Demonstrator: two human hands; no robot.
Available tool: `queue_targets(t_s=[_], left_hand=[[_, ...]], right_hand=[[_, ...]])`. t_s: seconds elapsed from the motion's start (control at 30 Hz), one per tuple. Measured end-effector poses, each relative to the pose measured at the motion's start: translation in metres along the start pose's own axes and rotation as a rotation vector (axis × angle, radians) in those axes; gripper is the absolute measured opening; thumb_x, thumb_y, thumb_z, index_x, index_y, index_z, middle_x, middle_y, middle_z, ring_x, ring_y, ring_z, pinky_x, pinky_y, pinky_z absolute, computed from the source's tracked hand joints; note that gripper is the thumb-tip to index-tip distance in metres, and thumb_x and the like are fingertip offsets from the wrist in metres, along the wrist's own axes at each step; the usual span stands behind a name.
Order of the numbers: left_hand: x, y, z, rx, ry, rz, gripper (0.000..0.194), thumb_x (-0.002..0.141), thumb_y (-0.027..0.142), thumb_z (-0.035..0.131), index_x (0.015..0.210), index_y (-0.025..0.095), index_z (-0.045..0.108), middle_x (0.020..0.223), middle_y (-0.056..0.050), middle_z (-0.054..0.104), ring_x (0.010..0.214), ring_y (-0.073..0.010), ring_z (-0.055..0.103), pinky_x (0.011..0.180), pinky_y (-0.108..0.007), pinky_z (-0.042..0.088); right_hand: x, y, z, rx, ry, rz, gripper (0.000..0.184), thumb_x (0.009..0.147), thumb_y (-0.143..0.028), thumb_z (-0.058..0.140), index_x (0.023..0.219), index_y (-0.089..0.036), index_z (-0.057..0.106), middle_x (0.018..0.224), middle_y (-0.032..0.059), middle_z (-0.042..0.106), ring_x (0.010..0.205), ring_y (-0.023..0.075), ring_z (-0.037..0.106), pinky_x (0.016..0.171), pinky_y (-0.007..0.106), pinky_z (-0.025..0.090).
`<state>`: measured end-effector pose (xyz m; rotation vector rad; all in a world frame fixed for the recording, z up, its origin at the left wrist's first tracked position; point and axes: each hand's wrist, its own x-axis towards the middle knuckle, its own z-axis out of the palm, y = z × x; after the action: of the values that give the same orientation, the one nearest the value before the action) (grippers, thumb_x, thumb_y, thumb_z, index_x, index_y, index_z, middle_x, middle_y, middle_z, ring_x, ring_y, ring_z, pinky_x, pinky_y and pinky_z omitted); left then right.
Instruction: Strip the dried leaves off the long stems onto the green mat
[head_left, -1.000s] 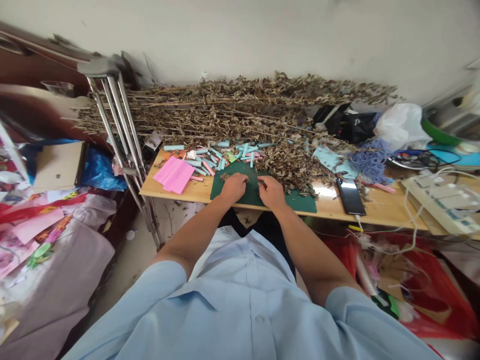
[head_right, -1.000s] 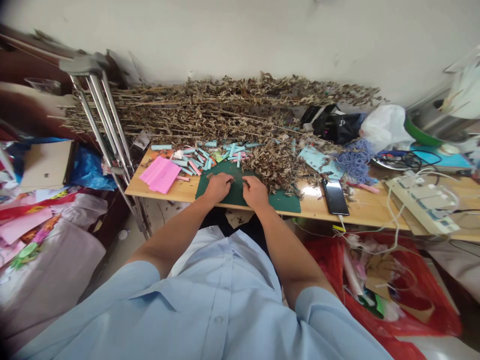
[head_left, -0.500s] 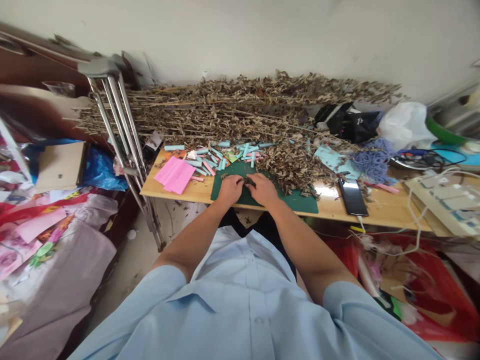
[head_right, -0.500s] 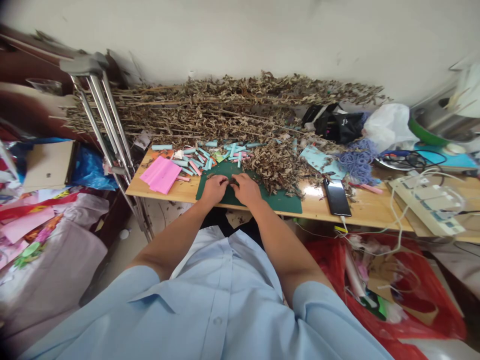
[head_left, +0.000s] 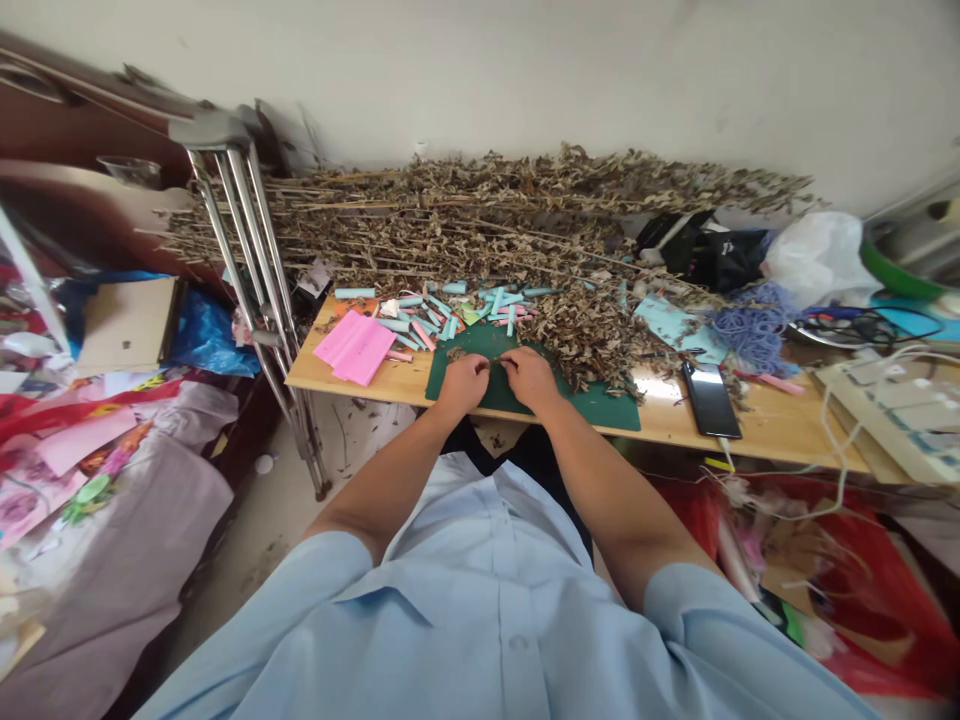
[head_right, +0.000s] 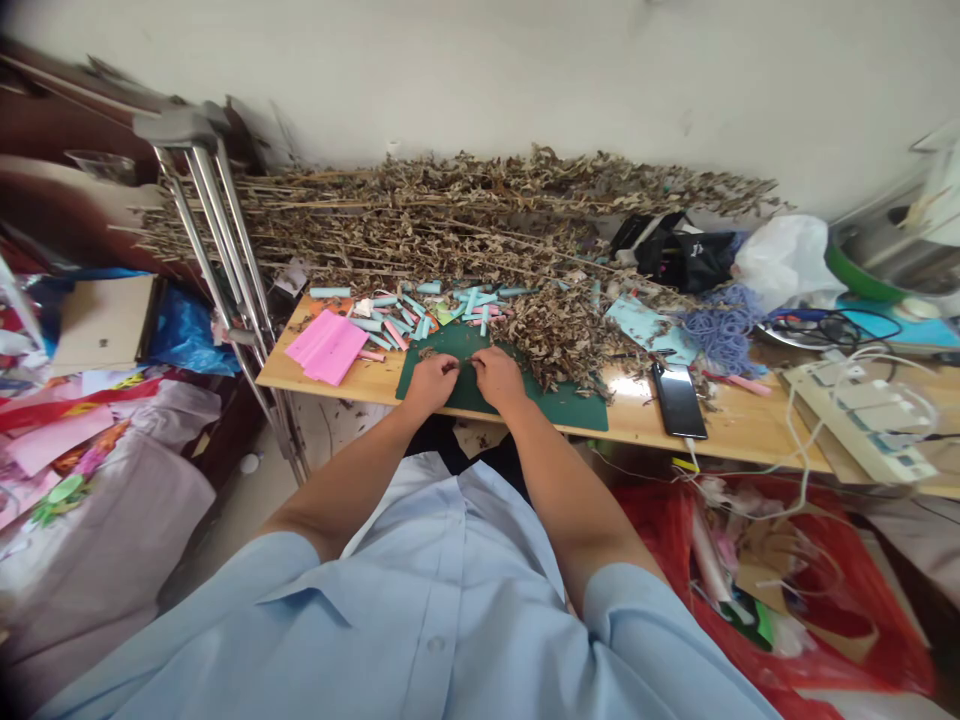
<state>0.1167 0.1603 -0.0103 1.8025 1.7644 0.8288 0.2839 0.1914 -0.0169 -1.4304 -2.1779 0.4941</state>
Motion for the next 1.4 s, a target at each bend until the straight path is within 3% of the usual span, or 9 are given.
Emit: queue_targets(t_s=[0.17,0.3,0.47,0.57,0.73,0.97,1.13,1.27,1.4], left_hand=[[0.005,0.001,0.004,0.081,-0.03,0.096,0.031,0.085,0.016,0.057,0.111,0.015,0.073,0.103,-0.013,0.073,0.1,-0.0268,0.067,0.093,-0.037,0.052],[0.006,-0.001,0.006,0.037,-0.034,0.062,0.037,0.085,0.015,0.057,0.121,0.013,0.069,0.105,-0.014,0.073,0.102,-0.0278,0.067,0.095,-0.039,0.052],[-0.006,-0.003,0.006,-0.147,0.1,-0.003,0.036,0.089,0.013,0.052,0.119,0.017,0.069,0.115,-0.012,0.072,0.109,-0.0245,0.066,0.102,-0.039,0.049],[-0.016,-0.001,0.005,-0.301,0.182,-0.069,0.033,0.09,0.016,0.05,0.117,0.018,0.069,0.104,-0.009,0.074,0.097,-0.0216,0.069,0.096,-0.037,0.053],[-0.025,0.004,0.0,-0.478,0.215,-0.161,0.028,0.089,0.02,0.052,0.111,0.018,0.07,0.089,-0.006,0.072,0.065,-0.0144,0.065,0.074,-0.032,0.056],[-0.02,0.004,0.002,-0.753,0.167,-0.318,0.022,0.088,0.024,0.055,0.104,0.017,0.068,0.086,-0.006,0.068,0.063,-0.0127,0.063,0.058,-0.026,0.052],[-0.011,0.012,0.003,-1.172,0.085,-0.389,0.038,0.091,0.049,0.056,0.107,0.015,0.065,0.098,-0.012,0.07,0.084,-0.0209,0.07,0.077,-0.037,0.057],[0.002,0.025,-0.003,-1.435,-0.168,-0.446,0.07,0.091,0.073,0.034,0.107,0.012,0.065,0.107,-0.02,0.071,0.104,-0.0323,0.068,0.089,-0.05,0.054],[0.01,0.032,-0.002,-1.339,-0.181,-0.364,0.077,0.091,0.074,0.029,0.11,0.011,0.067,0.113,-0.023,0.07,0.117,-0.0373,0.063,0.097,-0.058,0.049]], right_hand=[[0.005,0.01,-0.003,0.063,0.015,0.017,0.033,0.085,-0.019,0.066,0.117,-0.019,0.07,0.109,0.0076,0.068,0.098,0.02,0.064,0.094,0.032,0.049],[0.008,0.005,-0.008,0.027,0.047,0.059,0.031,0.09,-0.024,0.061,0.119,-0.016,0.069,0.113,0.0107,0.068,0.104,0.0216,0.063,0.097,0.033,0.048],[0.008,-0.012,-0.011,-0.104,-0.073,0.06,0.035,0.099,-0.039,0.047,0.116,-0.018,0.069,0.115,0.0124,0.067,0.108,0.0233,0.062,0.096,0.034,0.047],[0.01,-0.019,-0.009,-0.201,-0.132,0.048,0.033,0.093,-0.039,0.058,0.115,-0.017,0.069,0.117,0.0148,0.064,0.102,0.0247,0.063,0.09,0.033,0.048],[0.014,-0.018,-0.006,-0.189,-0.167,0.011,0.018,0.09,-0.021,0.058,0.099,-0.018,0.073,0.103,0.0111,0.067,0.097,0.0219,0.063,0.088,0.03,0.047],[0.017,0.006,-0.007,0.034,-0.004,0.072,0.014,0.084,-0.02,0.063,0.093,-0.019,0.073,0.094,0.0056,0.07,0.088,0.0195,0.063,0.087,0.032,0.048],[0.014,0.004,-0.027,0.209,0.139,0.063,0.017,0.085,-0.029,0.062,0.094,-0.02,0.073,0.091,0.0042,0.069,0.083,0.0193,0.062,0.083,0.034,0.05],[0.005,-0.026,-0.04,0.23,0.014,-0.165,0.018,0.087,-0.026,0.06,0.098,-0.021,0.073,0.099,0.0054,0.069,0.091,0.0193,0.063,0.088,0.034,0.05],[-0.004,-0.049,-0.047,0.141,-0.164,-0.291,0.028,0.087,-0.02,0.059,0.111,-0.023,0.072,0.114,0.0063,0.071,0.109,0.0229,0.062,0.1,0.039,0.047]])
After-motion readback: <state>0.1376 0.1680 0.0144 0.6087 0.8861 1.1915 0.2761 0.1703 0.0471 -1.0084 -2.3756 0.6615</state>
